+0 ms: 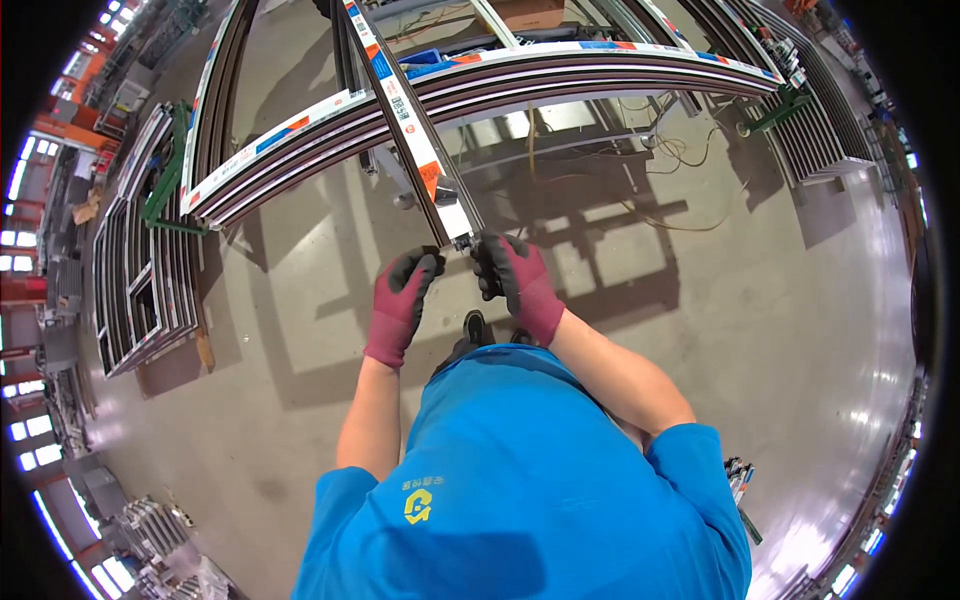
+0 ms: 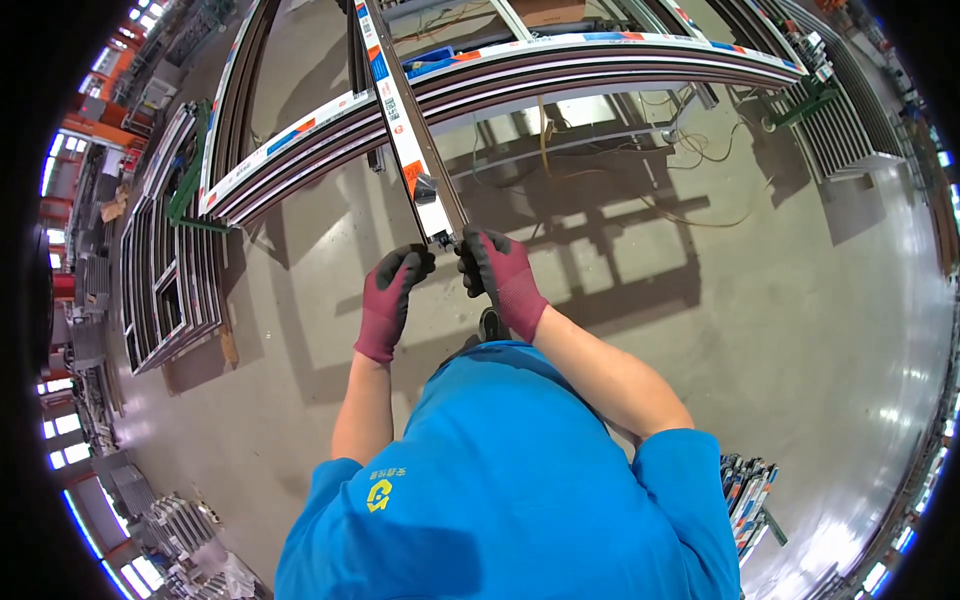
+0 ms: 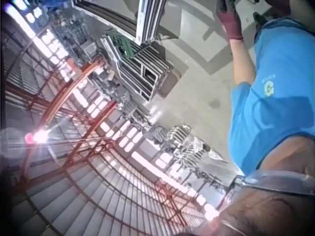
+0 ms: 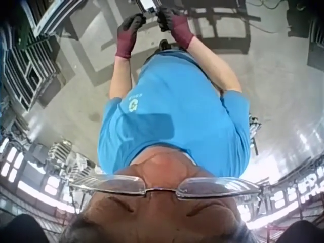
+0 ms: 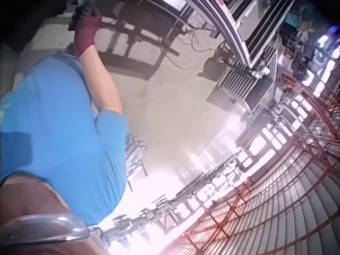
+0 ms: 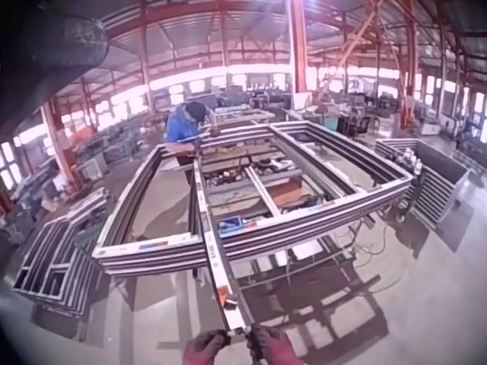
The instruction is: Assemble a large industrial metal frame by positioning struts and securing them with a power drill and hammer.
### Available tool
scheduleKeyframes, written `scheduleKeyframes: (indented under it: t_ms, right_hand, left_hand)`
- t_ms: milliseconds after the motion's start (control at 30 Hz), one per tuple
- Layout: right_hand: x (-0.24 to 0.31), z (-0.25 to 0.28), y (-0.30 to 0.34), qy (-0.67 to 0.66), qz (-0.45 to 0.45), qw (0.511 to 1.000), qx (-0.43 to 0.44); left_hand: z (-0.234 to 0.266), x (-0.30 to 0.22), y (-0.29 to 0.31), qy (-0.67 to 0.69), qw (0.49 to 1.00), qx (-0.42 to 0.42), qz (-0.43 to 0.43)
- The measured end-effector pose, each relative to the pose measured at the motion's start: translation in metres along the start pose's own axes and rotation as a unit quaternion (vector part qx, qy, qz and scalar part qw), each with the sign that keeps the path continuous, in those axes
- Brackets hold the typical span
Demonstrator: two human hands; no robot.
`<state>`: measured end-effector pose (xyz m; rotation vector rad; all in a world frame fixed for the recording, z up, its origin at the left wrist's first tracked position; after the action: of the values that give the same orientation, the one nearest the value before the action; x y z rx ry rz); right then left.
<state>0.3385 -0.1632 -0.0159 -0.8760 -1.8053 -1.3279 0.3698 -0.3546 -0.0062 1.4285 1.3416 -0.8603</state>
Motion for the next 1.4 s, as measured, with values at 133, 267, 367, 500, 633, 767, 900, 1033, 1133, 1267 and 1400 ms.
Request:
scheduleKeyframes:
  t_ms: [133, 267, 367, 500, 633, 767, 900, 1033, 1133, 1267, 1400]
  right_hand:
    - [0.000, -0.003, -0.002, 0.040, 0.048, 0.998, 0.007]
    - [-0.003, 0.006, -0.003, 0.063, 0.094, 0.994, 0.000]
    - [-0.010, 0.013, -0.009, 0.072, 0.107, 0.991, 0.017]
    - [-0.001, 0.013, -0.007, 0.084, 0.104, 0.991, -0.017]
    - [0.024, 0.005, 0.001, 0.099, 0.131, 0.986, -0.014]
    - [0.016, 0.008, -0.001, 0.131, 0.144, 0.980, -0.036]
    - [-0.003, 0.026, 0.004, 0.141, 0.118, 0.982, -0.044]
    - [-0.049, 0.058, 0.007, 0.145, 0.056, 0.987, -0.038]
    - [-0.086, 0.092, 0.014, 0.126, 0.005, 0.990, -0.064]
    - [-0.130, 0.144, 0.029, 0.151, -0.033, 0.982, -0.105]
    - [-0.203, 0.208, 0.041, 0.119, -0.078, 0.979, -0.148]
  left_hand:
    - [-0.013, 0.009, -0.002, -0.006, 1.000, 0.026, 0.015]
    - [-0.007, 0.016, 0.004, -0.029, 0.999, 0.038, 0.016]
    - [0.000, 0.021, 0.007, -0.029, 0.999, 0.027, 0.032]
    - [0.011, 0.027, 0.006, 0.007, 0.999, -0.003, 0.036]
    - [0.013, 0.020, 0.004, -0.016, 0.999, 0.005, 0.042]
    - [0.021, 0.028, 0.006, 0.003, 0.999, -0.006, 0.032]
    - [0.006, 0.014, -0.001, 0.045, 0.997, -0.037, 0.051]
    - [-0.002, 0.001, -0.019, 0.165, 0.983, -0.036, 0.071]
    - [-0.002, 0.003, -0.037, 0.228, 0.970, -0.023, 0.076]
    - [-0.031, -0.031, -0.058, 0.164, 0.984, -0.006, 0.065]
    - [-0.042, -0.033, -0.087, 0.125, 0.992, -0.016, 0.005]
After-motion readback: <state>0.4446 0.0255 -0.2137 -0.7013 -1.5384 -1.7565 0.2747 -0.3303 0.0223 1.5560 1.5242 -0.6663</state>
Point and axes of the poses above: each hand's wrist, its own y-axis away from the middle knuckle, its own z-axis out of the back of the hand, x = y × z, the point moved 7 cm from there along -y, towards the middle knuckle, and after that the axes turned 15 degrees about y, right-handed, at the moved point
